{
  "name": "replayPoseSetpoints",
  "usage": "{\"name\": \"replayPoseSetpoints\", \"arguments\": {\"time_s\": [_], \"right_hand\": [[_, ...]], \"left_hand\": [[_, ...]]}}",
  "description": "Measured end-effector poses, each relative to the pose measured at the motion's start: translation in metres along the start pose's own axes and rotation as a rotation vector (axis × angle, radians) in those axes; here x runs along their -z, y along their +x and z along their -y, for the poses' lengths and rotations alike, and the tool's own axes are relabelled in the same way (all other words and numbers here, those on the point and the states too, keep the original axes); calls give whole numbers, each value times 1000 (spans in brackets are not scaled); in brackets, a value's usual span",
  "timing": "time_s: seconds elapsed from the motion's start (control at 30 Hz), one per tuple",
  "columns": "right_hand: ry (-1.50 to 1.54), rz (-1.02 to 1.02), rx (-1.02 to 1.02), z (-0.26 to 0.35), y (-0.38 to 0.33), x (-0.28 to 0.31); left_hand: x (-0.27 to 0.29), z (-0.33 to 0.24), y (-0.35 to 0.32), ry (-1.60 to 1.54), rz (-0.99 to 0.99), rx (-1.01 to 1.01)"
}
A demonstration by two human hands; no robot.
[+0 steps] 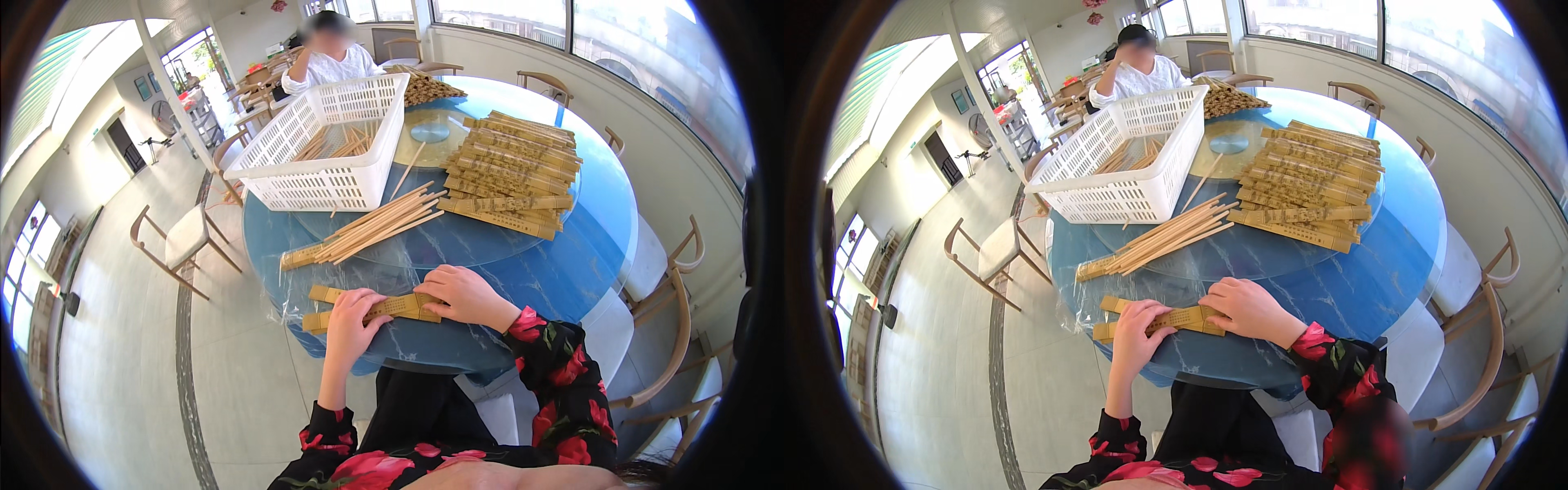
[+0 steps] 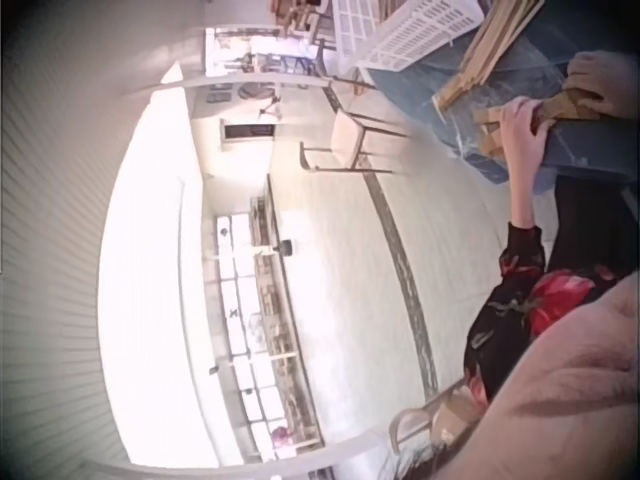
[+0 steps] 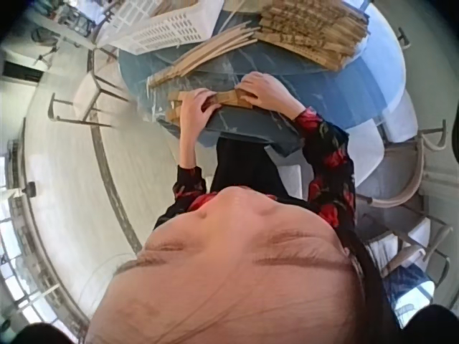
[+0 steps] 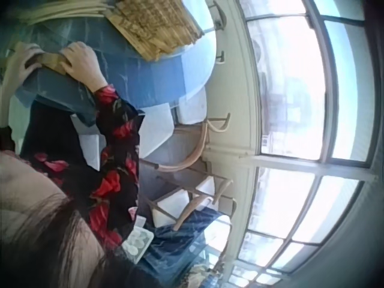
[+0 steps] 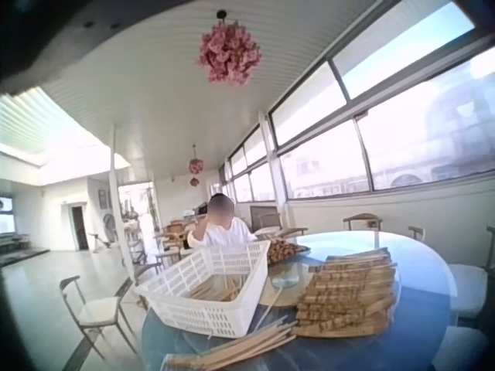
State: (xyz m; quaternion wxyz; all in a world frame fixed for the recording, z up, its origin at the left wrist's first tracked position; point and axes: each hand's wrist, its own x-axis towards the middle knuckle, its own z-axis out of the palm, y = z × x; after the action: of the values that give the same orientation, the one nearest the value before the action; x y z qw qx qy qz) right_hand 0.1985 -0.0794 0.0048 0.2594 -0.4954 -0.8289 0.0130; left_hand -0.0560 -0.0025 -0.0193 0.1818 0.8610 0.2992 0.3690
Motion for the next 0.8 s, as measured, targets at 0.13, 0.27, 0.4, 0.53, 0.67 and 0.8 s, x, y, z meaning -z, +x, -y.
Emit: {"name": "replayPoseSetpoints", "arguments": {"time_s": [0.13,0.27,0.4,0.53,0.67,0.8], "right_hand": [[-15,-29,15,1,0,-2],[-35,-20,14,2,-2,0],[-53,1,10,5,-1,1],[-61,-18,18,5,-2,0],[-63,-26,19,4,-3,0],[-21,-34,2,5,-4,1]], "left_hand": [[0,2,-1,-6,-13,-11],[0,0,0,-7,-7,-16],[1,0,0,-15,-3,-18],[-2,3,-1,-14,-17,-33],[-5,5,0,-24,-53,-56],[-6,5,-1,26,-65,-73]]}}
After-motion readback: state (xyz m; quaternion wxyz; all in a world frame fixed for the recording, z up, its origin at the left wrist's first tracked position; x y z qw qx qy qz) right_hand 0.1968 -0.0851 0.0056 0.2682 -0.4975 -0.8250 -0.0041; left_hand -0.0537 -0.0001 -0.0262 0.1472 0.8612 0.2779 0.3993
